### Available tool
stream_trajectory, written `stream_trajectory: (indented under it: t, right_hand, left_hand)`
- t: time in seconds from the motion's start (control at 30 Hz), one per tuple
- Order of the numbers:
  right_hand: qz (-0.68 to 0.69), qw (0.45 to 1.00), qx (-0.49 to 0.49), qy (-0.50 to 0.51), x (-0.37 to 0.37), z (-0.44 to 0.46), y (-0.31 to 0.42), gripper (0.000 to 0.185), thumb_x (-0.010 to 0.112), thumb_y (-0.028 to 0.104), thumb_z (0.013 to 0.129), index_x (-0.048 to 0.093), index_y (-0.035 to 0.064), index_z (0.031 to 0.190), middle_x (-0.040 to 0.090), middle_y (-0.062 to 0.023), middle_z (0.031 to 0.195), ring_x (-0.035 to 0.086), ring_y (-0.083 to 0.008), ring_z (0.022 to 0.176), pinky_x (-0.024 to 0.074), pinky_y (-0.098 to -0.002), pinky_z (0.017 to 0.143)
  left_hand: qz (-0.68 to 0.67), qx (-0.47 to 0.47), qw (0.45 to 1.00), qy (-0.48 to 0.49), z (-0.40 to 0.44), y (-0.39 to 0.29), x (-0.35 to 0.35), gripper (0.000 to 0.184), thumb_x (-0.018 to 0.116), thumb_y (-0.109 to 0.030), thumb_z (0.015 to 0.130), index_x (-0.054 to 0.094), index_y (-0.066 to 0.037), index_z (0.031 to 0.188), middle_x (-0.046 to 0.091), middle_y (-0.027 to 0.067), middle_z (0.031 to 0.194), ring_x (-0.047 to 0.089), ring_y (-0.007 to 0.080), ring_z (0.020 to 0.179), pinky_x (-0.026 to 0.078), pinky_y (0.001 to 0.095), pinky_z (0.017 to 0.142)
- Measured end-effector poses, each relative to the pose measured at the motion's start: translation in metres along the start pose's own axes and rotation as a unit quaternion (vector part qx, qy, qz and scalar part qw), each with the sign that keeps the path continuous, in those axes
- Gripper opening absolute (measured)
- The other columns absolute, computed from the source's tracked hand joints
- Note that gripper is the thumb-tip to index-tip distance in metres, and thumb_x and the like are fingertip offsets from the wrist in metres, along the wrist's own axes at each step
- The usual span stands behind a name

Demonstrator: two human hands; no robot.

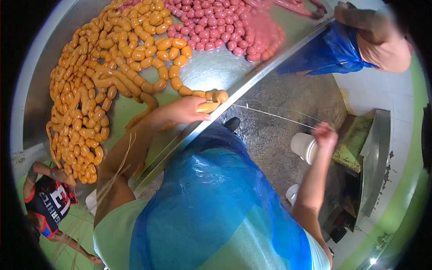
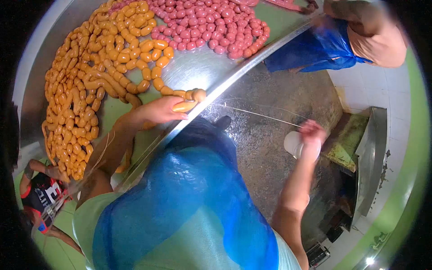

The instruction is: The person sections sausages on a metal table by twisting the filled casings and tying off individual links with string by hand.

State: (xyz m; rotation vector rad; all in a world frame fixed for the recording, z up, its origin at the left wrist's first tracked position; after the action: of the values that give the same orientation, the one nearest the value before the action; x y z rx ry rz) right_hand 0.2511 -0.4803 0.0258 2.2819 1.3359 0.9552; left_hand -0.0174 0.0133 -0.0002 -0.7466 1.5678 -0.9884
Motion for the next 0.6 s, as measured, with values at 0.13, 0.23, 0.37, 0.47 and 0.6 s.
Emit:
stream_trajectory:
  t: [0.13,0.23,0.37,0.47,0.6]
  right_hand:
    - [-0.163,0.748,-0.62,-0.174,0.177,-0.223,0.074,0.031,0.043,0.025,0.093,0.058,0.0025,0.108,0.061,-0.0173,0.084,0.057,-0.0244,0.062,0.0509,-0.0354,0.058]
    - [-0.668,0.411,-0.615,0.075,0.235,-0.229,-0.076,0.024,0.053,0.023,0.088,0.065,0.0056,0.1,0.064,-0.0191,0.08,0.063,-0.0274,0.07,0.0525,-0.0352,0.064]
    - [-0.551,0.71,0.12,0.421,0.163,-0.13,-0.273,0.026,0.059,0.017,0.086,0.067,0.0062,0.109,0.068,-0.0133,0.101,0.068,-0.0251,0.08,0.0546,-0.035,0.07]
    - [-0.329,0.732,0.247,0.543,0.199,-0.143,-0.319,0.03,0.058,0.012,0.09,0.063,0.0029,0.119,0.062,-0.011,0.118,0.066,-0.0206,0.093,0.0527,-0.033,0.082]
    - [-0.35,0.766,0.164,0.514,0.211,-0.137,-0.315,0.024,0.059,0.007,0.089,0.061,-0.0008,0.112,0.06,-0.0171,0.119,0.062,-0.0235,0.103,0.0497,-0.0402,0.094]
  left_hand:
    - [-0.404,-0.285,0.869,0.009,0.0,-0.053,0.044,0.044,0.058,-0.047,0.094,0.054,-0.004,0.083,0.056,0.0058,0.063,0.055,0.0222,0.055,0.044,0.0375,0.054]
    - [-0.041,-0.2,0.978,0.035,0.017,-0.085,0.057,0.054,0.05,-0.05,0.096,0.054,-0.004,0.067,0.058,0.0193,0.058,0.061,0.0348,0.055,0.044,0.0454,0.053]
    - [0.006,-0.037,0.983,-0.18,-0.004,-0.089,0.062,0.04,0.053,-0.039,0.098,0.055,-0.001,0.086,0.057,0.013,0.064,0.057,0.0271,0.052,0.045,0.0393,0.049]
    - [-0.584,-0.307,0.748,-0.073,-0.022,-0.109,0.05,0.025,0.05,-0.028,0.097,0.055,-0.006,0.086,0.052,0.0032,0.063,0.047,0.0121,0.046,0.036,0.0256,0.043]
    - [-0.606,-0.266,0.736,-0.139,-0.045,-0.112,0.037,0.026,0.043,-0.026,0.096,0.051,-0.006,0.083,0.049,0.0043,0.061,0.045,0.012,0.046,0.037,0.0268,0.044]
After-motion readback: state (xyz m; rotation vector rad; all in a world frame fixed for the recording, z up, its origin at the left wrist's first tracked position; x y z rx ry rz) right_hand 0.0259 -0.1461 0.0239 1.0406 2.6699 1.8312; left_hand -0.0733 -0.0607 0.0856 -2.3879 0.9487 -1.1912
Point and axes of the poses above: each hand's wrist, its own z-axis towards the middle knuckle, its own x-axis out of the palm, y = z × x, the point moved 5 cm from there along z, towards the middle knuckle
